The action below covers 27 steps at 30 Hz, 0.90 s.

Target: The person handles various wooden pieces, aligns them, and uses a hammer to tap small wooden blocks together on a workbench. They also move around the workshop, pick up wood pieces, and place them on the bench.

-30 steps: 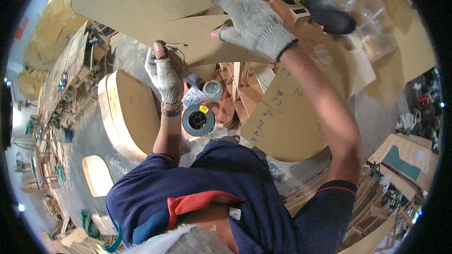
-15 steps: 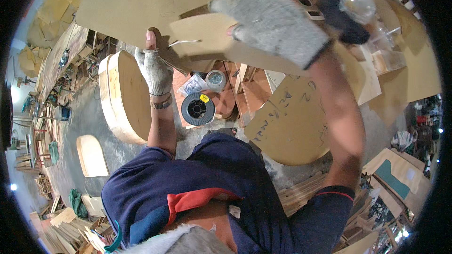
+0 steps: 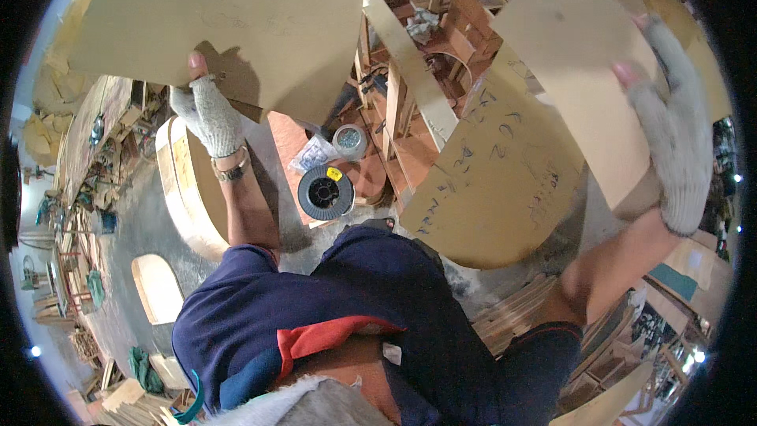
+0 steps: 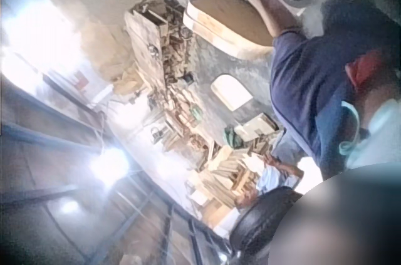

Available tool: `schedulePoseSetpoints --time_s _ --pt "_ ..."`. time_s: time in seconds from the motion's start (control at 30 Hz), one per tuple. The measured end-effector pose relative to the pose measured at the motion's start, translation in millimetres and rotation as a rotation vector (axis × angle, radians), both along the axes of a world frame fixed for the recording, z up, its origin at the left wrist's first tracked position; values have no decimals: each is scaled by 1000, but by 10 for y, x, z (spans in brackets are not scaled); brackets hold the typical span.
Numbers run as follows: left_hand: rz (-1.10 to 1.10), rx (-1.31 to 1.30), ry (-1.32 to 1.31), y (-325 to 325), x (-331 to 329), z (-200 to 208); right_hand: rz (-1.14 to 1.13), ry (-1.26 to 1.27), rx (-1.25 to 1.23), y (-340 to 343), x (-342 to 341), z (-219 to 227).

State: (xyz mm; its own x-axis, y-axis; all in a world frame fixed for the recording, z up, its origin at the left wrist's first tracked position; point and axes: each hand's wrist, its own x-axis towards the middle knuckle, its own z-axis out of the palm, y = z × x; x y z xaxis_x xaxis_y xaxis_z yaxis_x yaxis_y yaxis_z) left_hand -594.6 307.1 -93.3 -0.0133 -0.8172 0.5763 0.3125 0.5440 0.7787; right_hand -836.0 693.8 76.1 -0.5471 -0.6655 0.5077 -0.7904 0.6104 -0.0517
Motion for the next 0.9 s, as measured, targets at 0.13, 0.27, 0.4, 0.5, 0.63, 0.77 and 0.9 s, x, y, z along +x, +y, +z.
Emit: schedulePoseSetpoints --time_s 0.13,0.27,0.4,0.5,0.63,0.77,0.9 --pt "-44 -378 -244 -124 -193 499 -90 -261 -191 374 338 -68" --pt "-153 -802 -677 -300 -552 963 -25 -269 -321 510 610 -218" --pt "186 -1275 -911 -409 -1245 767 -204 -196 -238 711 758 -332" --pt "21 -1196 -1110 -482 -1539 206 -215 -117 -208 903 805 -414" --pt "-248 -1029 -1333 -526 -1466 -579 -270 -180 -225 1121 829 -522" --pt "-260 -938 -1018 -507 -1150 -992 -223 -194 -411 1184 743 -681" --pt "42 -825 -674 -385 -555 -1024 11 -411 -606 1092 364 -743"
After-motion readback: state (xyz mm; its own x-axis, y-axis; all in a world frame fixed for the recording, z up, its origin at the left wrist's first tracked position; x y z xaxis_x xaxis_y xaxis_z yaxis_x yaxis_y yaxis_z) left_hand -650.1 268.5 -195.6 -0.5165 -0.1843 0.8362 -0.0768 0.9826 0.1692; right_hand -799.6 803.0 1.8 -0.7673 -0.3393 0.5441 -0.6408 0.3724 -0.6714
